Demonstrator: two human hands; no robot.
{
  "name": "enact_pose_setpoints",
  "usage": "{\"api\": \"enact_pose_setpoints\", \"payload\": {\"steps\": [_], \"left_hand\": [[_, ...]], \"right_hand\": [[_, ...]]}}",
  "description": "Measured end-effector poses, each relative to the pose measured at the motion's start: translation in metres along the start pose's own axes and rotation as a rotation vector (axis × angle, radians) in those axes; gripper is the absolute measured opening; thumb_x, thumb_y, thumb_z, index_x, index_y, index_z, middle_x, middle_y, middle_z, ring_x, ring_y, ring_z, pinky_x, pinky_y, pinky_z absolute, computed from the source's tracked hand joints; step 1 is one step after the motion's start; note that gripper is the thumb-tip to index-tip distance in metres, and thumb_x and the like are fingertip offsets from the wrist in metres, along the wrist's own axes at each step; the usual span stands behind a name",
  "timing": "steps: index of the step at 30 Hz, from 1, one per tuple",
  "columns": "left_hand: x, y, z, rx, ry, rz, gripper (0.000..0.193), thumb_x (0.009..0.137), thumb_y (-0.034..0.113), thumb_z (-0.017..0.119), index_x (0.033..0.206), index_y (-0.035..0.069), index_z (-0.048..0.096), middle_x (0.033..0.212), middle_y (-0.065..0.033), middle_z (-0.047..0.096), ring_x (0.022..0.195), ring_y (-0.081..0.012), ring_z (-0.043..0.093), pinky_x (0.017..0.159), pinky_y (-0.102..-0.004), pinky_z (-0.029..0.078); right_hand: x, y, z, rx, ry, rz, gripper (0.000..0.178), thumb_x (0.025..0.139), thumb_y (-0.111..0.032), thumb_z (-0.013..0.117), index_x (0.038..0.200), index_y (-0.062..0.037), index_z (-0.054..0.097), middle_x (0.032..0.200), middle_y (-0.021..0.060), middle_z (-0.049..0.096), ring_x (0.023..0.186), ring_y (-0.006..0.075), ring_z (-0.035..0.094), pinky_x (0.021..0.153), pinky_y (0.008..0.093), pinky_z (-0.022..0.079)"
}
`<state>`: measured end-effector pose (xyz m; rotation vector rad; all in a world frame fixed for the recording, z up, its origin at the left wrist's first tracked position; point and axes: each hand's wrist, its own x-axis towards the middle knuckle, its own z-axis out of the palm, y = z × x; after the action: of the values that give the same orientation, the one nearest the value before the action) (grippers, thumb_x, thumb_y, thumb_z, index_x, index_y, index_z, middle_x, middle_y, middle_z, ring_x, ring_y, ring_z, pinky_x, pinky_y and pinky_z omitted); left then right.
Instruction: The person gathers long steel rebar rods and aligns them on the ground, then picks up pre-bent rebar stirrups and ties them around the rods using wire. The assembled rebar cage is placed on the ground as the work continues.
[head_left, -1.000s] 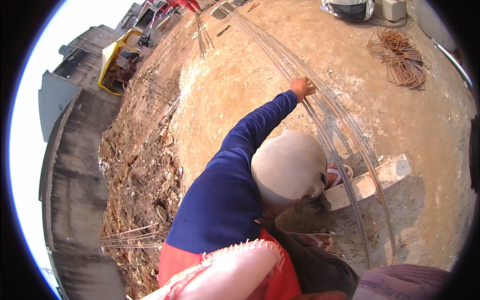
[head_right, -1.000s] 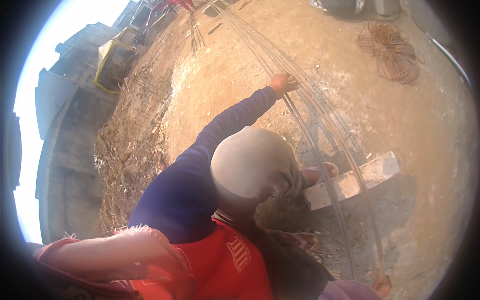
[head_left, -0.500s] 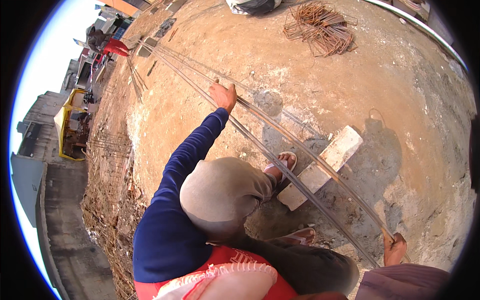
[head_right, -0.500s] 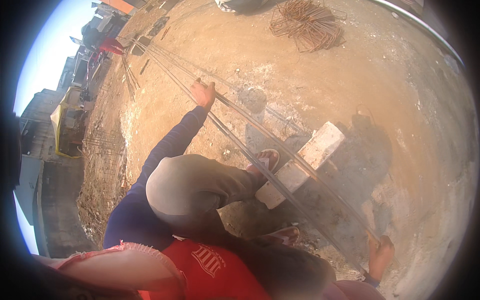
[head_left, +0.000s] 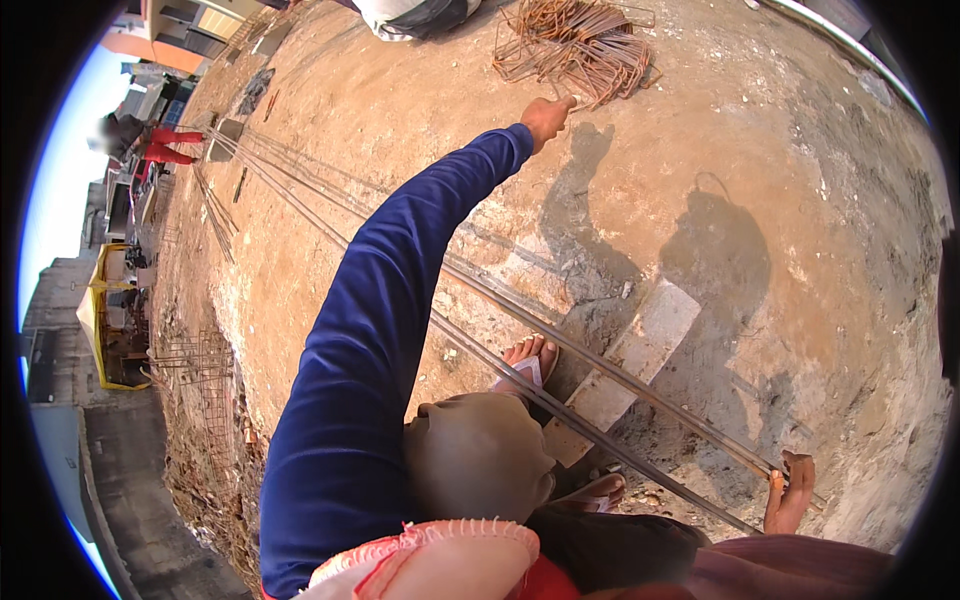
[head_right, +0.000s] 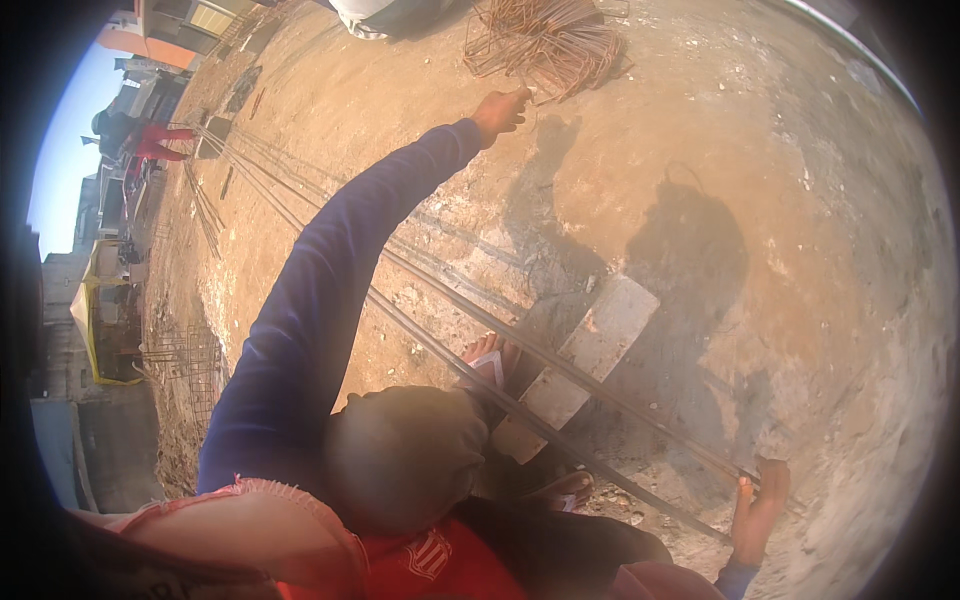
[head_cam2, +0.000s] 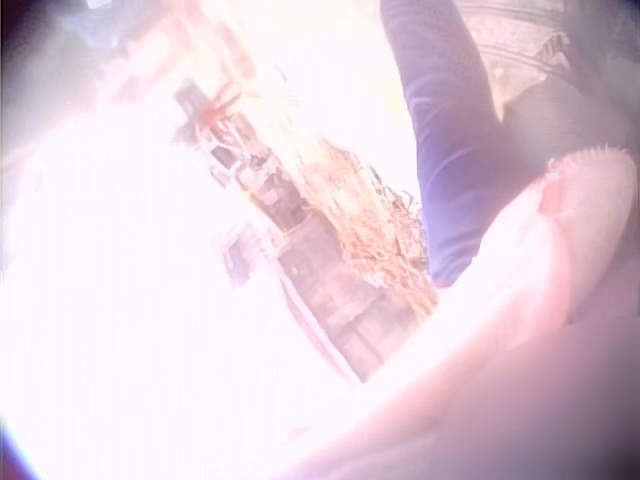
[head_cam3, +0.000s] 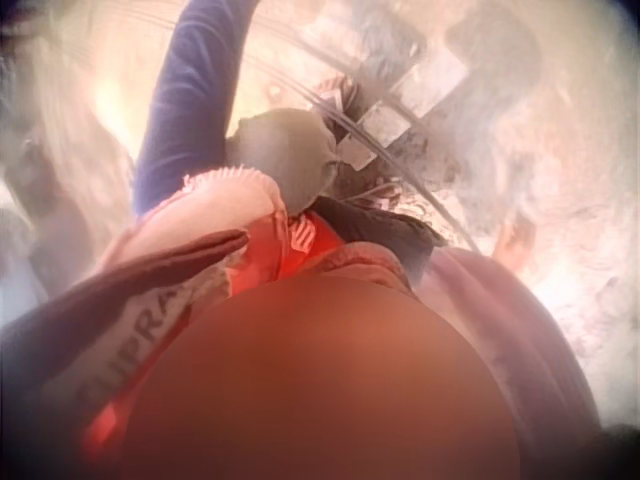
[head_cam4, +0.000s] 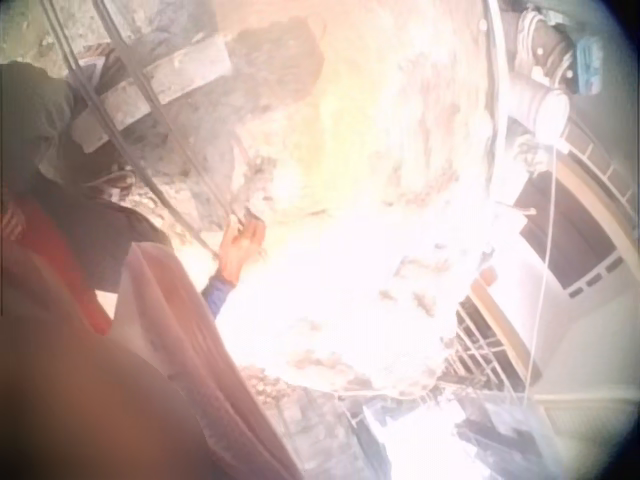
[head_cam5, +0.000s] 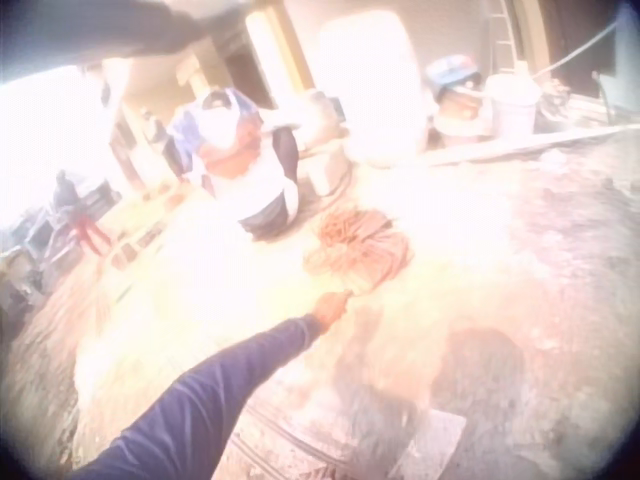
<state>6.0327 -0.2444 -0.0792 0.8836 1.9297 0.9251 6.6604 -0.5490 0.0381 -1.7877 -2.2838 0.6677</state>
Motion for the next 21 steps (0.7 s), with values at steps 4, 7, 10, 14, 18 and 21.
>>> {"api": "enact_pose_setpoints", "payload": {"steps": [4,7,10,14,18,21], "left_hand": [[0.073,0.025,0.062,-0.062,0.153,0.05,0.068,0.083,0.049,0.064,0.102,-0.016,0.064,0.105,-0.0305,0.066,0.102,-0.0379,0.064,0.089,-0.0441,0.047],[0.116,0.042,0.088,0.047,0.163,0.133,0.08,0.08,0.054,0.065,0.115,-0.017,0.058,0.12,-0.0311,0.06,0.113,-0.0422,0.058,0.098,-0.0455,0.043],[0.147,0.056,0.118,0.106,0.421,-0.116,0.089,0.078,0.058,0.066,0.122,-0.017,0.052,0.126,-0.0283,0.055,0.121,-0.04,0.052,0.104,-0.0433,0.039],[0.166,0.06,0.137,0.233,0.367,-0.126,0.1,0.077,0.064,0.066,0.131,-0.016,0.042,0.128,-0.0262,0.052,0.124,-0.0376,0.05,0.108,-0.0434,0.036],[0.177,0.069,0.158,0.156,0.37,-0.241,0.091,0.078,0.06,0.063,0.13,-0.012,0.045,0.132,-0.028,0.053,0.118,-0.0377,0.057,0.102,-0.041,0.043],[0.187,0.076,0.172,0.013,0.548,-0.301,0.093,0.072,0.058,0.076,0.123,-0.01,0.04,0.117,-0.0259,0.058,0.115,-0.0358,0.059,0.099,-0.0412,0.046]], "right_hand": [[0.004,-0.014,-0.004,-0.063,-0.075,0.089,0.03,0.093,-0.018,0.058,0.109,0.0071,0.058,0.101,0.022,0.055,0.096,0.0401,0.052,0.087,0.0468,0.041],[0.007,-0.027,-0.007,-0.084,-0.006,0.193,0.023,0.092,-0.012,0.058,0.103,0.0083,0.06,0.1,0.024,0.058,0.099,0.0425,0.053,0.089,0.0484,0.041],[0.008,-0.039,-0.013,-0.079,-0.044,0.316,0.019,0.091,-0.008,0.059,0.102,0.0079,0.061,0.103,0.0248,0.06,0.102,0.0432,0.053,0.091,0.0491,0.041],[0.001,-0.057,-0.008,-0.054,-0.066,0.396,0.017,0.091,-0.006,0.059,0.1,0.0074,0.062,0.102,0.0242,0.06,0.1,0.042,0.054,0.088,0.0479,0.042],[-0.009,-0.071,-0.006,-0.014,-0.16,0.478,0.013,0.09,-0.004,0.058,0.095,0.0071,0.062,0.095,0.0224,0.06,0.093,0.0405,0.056,0.083,0.0467,0.043],[-0.01,-0.081,0.003,-0.035,-0.129,0.434,0.01,0.088,-0.002,0.06,0.094,0.0067,0.062,0.089,0.0217,0.059,0.084,0.0405,0.056,0.078,0.0468,0.044]]}}
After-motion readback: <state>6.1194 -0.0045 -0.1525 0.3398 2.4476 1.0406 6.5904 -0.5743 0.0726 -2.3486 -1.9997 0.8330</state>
